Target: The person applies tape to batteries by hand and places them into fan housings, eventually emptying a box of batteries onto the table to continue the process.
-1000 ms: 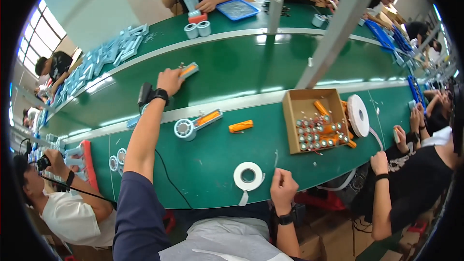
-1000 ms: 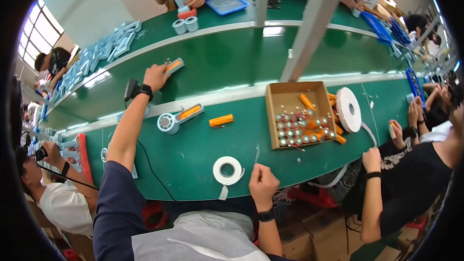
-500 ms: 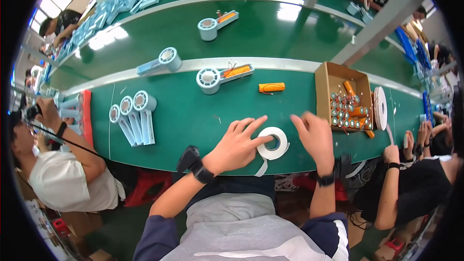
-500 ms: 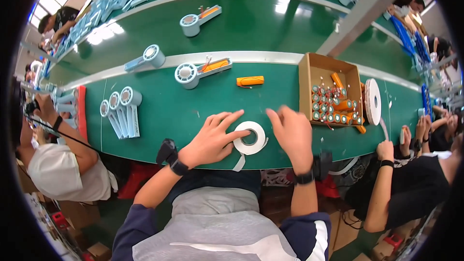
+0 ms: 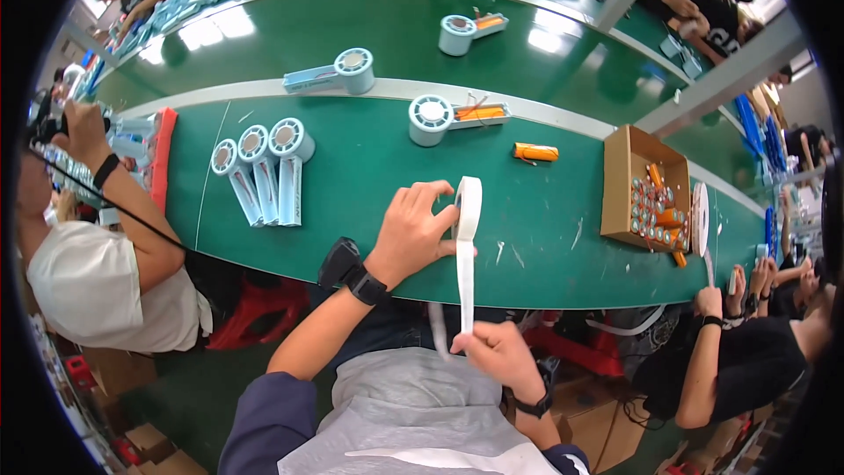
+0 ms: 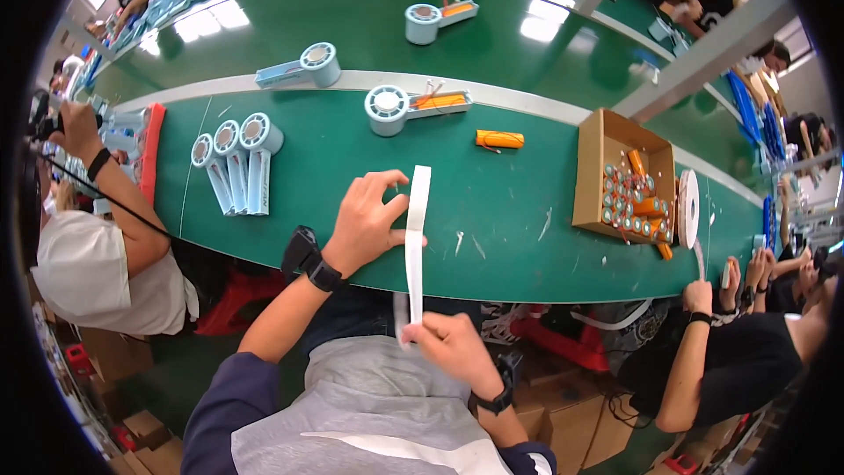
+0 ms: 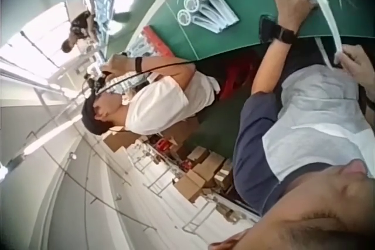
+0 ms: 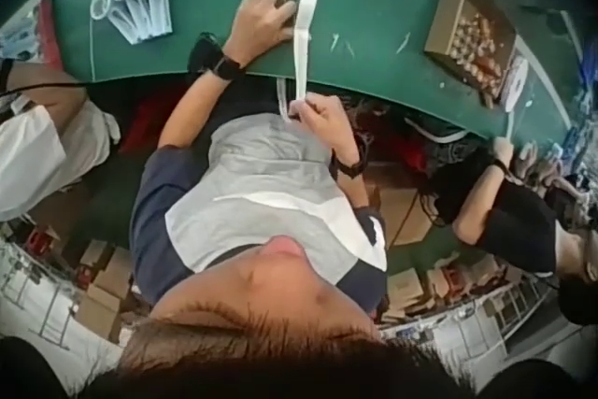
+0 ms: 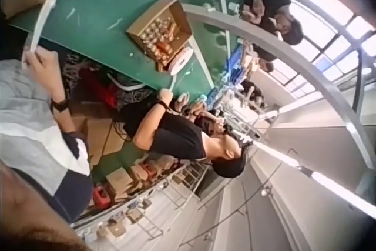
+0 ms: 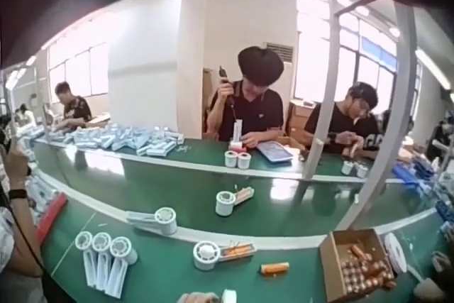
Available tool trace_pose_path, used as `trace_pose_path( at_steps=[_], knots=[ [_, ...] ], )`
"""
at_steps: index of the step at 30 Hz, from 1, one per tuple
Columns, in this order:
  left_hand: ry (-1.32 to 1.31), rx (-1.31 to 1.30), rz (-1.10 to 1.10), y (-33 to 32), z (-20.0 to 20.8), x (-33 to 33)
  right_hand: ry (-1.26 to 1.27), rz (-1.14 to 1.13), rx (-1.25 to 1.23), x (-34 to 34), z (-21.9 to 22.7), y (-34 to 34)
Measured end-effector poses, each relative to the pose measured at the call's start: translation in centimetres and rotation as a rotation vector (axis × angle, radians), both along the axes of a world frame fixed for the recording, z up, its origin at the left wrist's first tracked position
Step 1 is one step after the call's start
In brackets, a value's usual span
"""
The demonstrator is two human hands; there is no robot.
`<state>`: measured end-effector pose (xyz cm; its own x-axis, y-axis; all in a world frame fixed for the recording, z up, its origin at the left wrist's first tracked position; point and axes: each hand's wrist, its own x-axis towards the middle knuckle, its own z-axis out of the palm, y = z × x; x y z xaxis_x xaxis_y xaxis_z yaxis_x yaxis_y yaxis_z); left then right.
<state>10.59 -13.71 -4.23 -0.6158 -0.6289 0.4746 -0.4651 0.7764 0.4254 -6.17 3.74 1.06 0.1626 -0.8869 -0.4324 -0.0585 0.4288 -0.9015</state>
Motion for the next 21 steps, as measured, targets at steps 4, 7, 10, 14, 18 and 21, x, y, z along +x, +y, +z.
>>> trace_pose_path(
  at_steps=[4,7,10,14,18,21],
  knots=[
    [-0.026,0.025,0.025,-0.2,0.1,1.0,0.255,0.196,0.045,0.1,1.7,-0.8],
    [0.001,0.082,0.041,0.0,0.0,1.8,0.451,0.059,-0.125,-3.8,2.9,-5.1],
    [0.03,0.093,0.0,-0.2,0.4,1.3,0.95,-0.099,-0.533,-9.7,2.0,-12.9],
    [-0.024,0.054,-0.058,0.1,0.7,1.5,1.222,0.337,-1.056,-11.1,0.9,-20.7],
    [-0.011,0.068,-0.054,0.3,0.5,1.8,1.053,0.536,-0.746,-11.6,0.6,-23.0],
    [0.019,0.105,-0.013,0.0,-0.6,1.6,1.025,0.489,-0.587,-11.9,0.2,-21.4]
  ],
)
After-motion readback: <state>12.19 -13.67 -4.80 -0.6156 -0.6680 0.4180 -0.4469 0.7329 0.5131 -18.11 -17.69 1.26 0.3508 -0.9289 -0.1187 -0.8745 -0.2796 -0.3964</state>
